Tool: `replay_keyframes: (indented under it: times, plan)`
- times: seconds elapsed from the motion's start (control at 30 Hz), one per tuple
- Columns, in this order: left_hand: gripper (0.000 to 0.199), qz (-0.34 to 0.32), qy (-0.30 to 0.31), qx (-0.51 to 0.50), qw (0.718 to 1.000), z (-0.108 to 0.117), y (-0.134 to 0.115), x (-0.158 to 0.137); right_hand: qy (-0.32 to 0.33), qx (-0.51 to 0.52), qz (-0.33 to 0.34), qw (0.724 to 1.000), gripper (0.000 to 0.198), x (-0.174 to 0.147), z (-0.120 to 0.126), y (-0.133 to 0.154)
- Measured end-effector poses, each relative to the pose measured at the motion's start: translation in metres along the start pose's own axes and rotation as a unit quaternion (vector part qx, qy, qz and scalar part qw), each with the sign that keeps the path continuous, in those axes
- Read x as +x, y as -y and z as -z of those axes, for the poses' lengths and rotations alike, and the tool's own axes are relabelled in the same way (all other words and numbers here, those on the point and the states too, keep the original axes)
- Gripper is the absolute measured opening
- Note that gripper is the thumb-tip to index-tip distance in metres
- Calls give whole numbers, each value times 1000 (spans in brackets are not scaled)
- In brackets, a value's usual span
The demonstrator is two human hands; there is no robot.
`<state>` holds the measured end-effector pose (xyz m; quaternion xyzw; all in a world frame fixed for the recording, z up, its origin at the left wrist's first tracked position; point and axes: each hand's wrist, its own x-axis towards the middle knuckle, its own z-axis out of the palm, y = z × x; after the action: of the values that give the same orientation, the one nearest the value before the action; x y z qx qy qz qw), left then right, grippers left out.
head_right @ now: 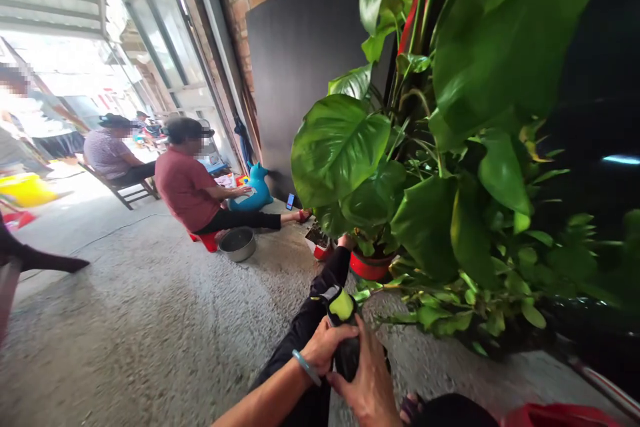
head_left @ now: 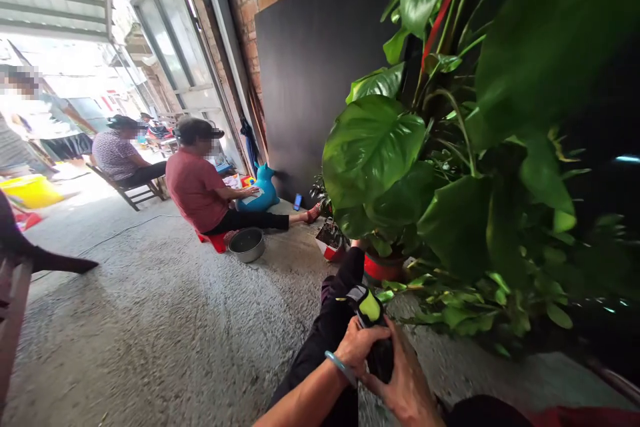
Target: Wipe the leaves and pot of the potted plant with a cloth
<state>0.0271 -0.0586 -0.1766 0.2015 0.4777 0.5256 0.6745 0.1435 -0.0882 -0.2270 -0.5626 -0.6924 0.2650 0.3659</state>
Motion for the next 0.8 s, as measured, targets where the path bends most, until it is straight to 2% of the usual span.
replay_keyframes:
  times: [0.07,0.13,0.23,0.27,0.3,0.37,0.43,0.5,0.57,0.63,0.7,0.73,0.8]
  plan:
    - [54,-22,3,12,1000,1,-17,-10,-25,19,9,999,83,7,2,4]
    - [55,-48,60,41,996,-4,-39,-18,-66,34,6,997,68,21,20,16]
    - [57,-78,214,75,971,-19,-82,-14,-109,37,12,993,52,59,78,57]
    - [55,-90,240,69,964,-25,-97,-5,-156,34,33,987,48,75,101,75]
    - [52,-99,239,51,965,-32,-109,7,-199,26,60,978,47,93,123,93]
    - [39,-93,174,0,980,-44,-125,40,-265,-6,102,959,49,129,155,123]
    - [25,-23,62,-52,997,-51,-130,78,-305,-54,135,941,50,159,166,134]
    - [22,25,-58,-96,993,-49,-130,110,-277,-92,142,946,51,171,156,120]
    - [25,14,-134,-128,982,-41,-134,131,-203,-102,101,969,50,163,141,90]
    - [30,-27,-156,-148,976,-31,-144,143,-153,-88,27,984,46,140,133,63]
    - [36,-64,-157,-155,973,-25,-156,148,-174,-61,-14,983,42,119,139,58]
    - [37,-76,-155,-151,973,-25,-159,149,-206,-46,-7,978,42,113,147,66]
    - [31,-83,-154,-133,976,-31,-159,151,-283,-25,55,957,42,118,164,100]
